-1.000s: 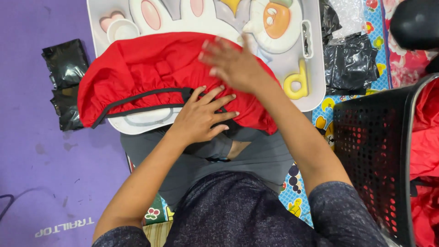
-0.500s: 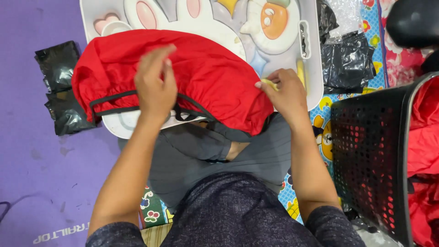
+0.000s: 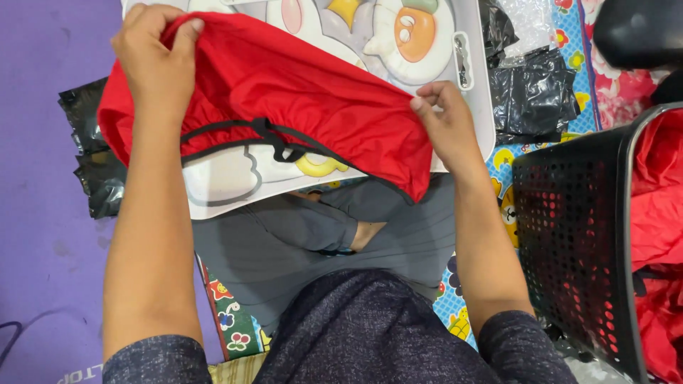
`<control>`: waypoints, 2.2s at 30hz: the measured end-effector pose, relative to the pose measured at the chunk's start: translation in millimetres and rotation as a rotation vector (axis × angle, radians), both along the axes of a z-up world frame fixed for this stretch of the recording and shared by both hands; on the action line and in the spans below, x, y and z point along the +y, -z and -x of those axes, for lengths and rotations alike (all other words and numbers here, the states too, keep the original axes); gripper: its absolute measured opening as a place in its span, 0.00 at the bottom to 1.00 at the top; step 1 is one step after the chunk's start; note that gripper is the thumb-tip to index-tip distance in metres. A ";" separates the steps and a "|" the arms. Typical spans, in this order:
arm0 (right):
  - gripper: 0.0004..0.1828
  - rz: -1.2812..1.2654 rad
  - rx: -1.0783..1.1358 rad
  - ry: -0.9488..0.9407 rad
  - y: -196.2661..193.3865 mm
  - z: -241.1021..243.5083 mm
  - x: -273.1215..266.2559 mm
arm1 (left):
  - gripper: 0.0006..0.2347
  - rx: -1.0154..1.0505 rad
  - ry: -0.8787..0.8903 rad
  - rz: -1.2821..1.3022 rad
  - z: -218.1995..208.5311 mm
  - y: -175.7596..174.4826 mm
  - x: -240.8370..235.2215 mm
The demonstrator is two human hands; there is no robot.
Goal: The person places a red item into a black plastic bag and seals it. They then handle a red fabric item, using pink scissors to cut a black elastic band from its edge before manipulating the fabric.
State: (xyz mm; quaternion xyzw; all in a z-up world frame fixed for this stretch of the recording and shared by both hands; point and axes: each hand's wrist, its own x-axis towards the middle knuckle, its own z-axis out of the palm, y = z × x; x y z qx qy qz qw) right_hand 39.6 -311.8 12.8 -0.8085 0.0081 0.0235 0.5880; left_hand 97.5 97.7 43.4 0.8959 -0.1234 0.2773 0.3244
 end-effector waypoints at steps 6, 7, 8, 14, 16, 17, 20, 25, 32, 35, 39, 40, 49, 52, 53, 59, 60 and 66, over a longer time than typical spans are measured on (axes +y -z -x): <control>0.01 0.040 0.042 -0.012 5.3 -11.0 2.3 | 0.17 -0.105 0.032 -0.196 37.6 -22.1 -57.2; 0.03 0.077 0.028 0.019 3.2 -11.3 4.8 | 0.11 -0.092 0.171 -0.213 49.3 -17.9 -69.5; 0.03 0.077 0.029 0.020 16.4 -17.5 -2.8 | 0.11 -0.091 0.172 -0.213 51.9 0.0 -63.2; 0.06 0.109 -0.105 0.279 29.9 -12.4 -27.4 | 0.26 0.335 0.173 -0.321 67.5 39.8 -36.6; 0.10 0.270 -0.556 0.277 20.5 7.6 -19.3 | 0.27 0.236 0.187 -0.242 71.6 33.0 -38.8; 0.10 0.266 -0.554 0.272 16.1 20.9 -10.1 | 0.27 0.238 0.182 -0.244 76.1 37.7 -43.0; 0.24 0.306 -0.669 0.065 0.1 51.9 12.2 | 0.11 -0.041 0.197 -0.159 90.5 44.3 -69.0; 0.03 0.844 -0.915 -0.004 8.3 60.8 19.6 | 0.08 0.938 0.105 0.972 137.9 43.9 -156.8; 0.03 0.649 -0.972 0.019 -12.2 79.5 27.9 | 0.09 1.028 0.155 1.757 132.8 41.6 -200.7; 0.07 0.567 -1.063 0.068 -21.6 78.5 25.1 | 0.03 0.808 0.052 1.809 129.8 47.6 -196.8; 0.06 0.481 -1.083 0.130 -21.5 79.8 21.3 | 0.03 0.704 -0.010 1.856 137.9 28.9 -190.6; 0.05 0.463 -1.083 0.145 -20.0 79.7 21.7 | 0.03 0.684 -0.014 1.873 138.7 22.9 -192.1; 0.23 -0.168 -0.405 0.055 -40.1 137.0 74.4 | 0.10 0.608 0.030 1.919 156.2 0.3 -204.4; 0.13 -0.896 0.099 0.210 -22.4 138.6 95.4 | 0.12 0.643 0.020 1.936 160.7 -18.8 -213.0; 0.13 -0.894 0.097 0.213 -23.2 134.8 91.7 | 0.12 0.647 0.022 1.937 162.6 -22.7 -214.2; 0.11 -0.909 0.067 0.511 -34.1 115.4 73.1 | 0.05 0.692 -0.021 1.865 172.2 -18.9 -201.2; 0.13 -0.932 0.070 0.521 -38.5 113.9 69.9 | 0.05 0.670 -0.025 1.843 172.0 -18.7 -198.0; 0.18 -1.036 0.174 0.505 -56.3 114.3 55.0 | 0.07 0.621 -0.019 1.801 172.1 -32.5 -184.5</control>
